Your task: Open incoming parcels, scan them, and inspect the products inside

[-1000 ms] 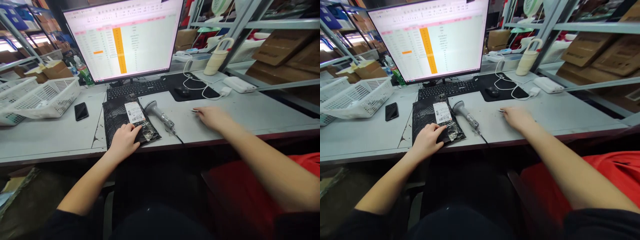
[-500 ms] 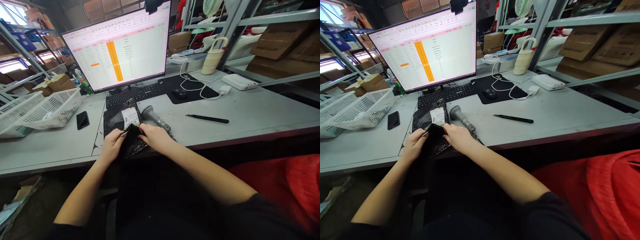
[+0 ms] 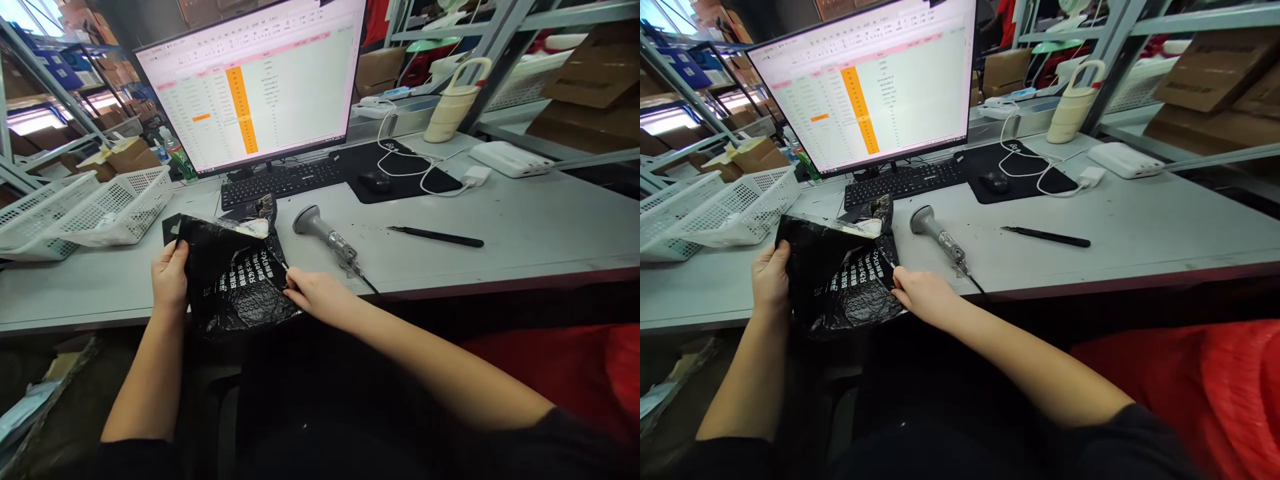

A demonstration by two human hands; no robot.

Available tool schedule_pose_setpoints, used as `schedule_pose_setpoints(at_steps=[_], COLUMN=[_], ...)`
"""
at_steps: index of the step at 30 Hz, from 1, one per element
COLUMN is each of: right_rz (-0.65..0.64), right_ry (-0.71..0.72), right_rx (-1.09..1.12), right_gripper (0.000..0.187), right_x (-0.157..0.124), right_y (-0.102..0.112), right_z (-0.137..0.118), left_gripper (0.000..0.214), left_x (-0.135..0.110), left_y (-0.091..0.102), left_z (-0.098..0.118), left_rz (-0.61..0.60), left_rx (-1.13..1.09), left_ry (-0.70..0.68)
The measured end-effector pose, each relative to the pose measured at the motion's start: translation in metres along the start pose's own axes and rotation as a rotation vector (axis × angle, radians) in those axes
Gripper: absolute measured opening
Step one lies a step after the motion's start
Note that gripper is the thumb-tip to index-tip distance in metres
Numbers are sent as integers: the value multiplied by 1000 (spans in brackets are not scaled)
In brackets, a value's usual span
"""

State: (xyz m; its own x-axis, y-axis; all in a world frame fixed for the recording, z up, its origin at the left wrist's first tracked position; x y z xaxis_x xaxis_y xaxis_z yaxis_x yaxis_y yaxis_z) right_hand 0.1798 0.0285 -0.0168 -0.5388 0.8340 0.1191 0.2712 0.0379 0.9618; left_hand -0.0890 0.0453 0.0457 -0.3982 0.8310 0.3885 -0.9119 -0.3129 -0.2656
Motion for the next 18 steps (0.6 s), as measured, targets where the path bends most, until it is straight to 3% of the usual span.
schedule_pose_setpoints(at_steps=[4, 6, 9, 11, 14, 18], right_rz=[85, 66, 7, 7, -16, -48], right_ry=[-102, -163, -174, -128, -21, 69], right_rx=[-49, -108, -210, -238, -256, -261], right_gripper=[28, 37, 34, 24, 18, 17], right_x=[16, 34, 59, 68, 67, 56], right_y=[20, 25, 25, 24, 17, 7], right_z=[12, 16, 12, 3, -14, -28], left_gripper=[32, 33, 30, 30, 34, 38], left_x=[-17, -26, -31, -23, -4, 20], left_y=[-19, -28, -25, -5, 41, 89], left_z=[12, 18, 19, 16, 13, 10], left_rz=[-171, -234, -210, -72, 188, 334], left_rx=[263, 356, 366, 276, 47, -42], left_ry=[-154, -268, -306, -237, -137, -110])
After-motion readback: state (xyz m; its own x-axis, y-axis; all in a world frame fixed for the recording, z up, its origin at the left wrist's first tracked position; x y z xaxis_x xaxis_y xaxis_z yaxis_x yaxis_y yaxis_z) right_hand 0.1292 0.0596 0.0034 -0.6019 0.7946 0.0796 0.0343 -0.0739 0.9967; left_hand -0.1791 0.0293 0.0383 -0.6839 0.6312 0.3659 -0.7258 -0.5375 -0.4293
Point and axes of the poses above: each hand's wrist, its own x-axis towards the middle knuckle, its own y-axis out of the back of the hand, z = x × y, the point moved 8 cm from there along x, towards the middle knuckle, and after that the axes turned 11 degrees about -x, right-handed, at the moved point
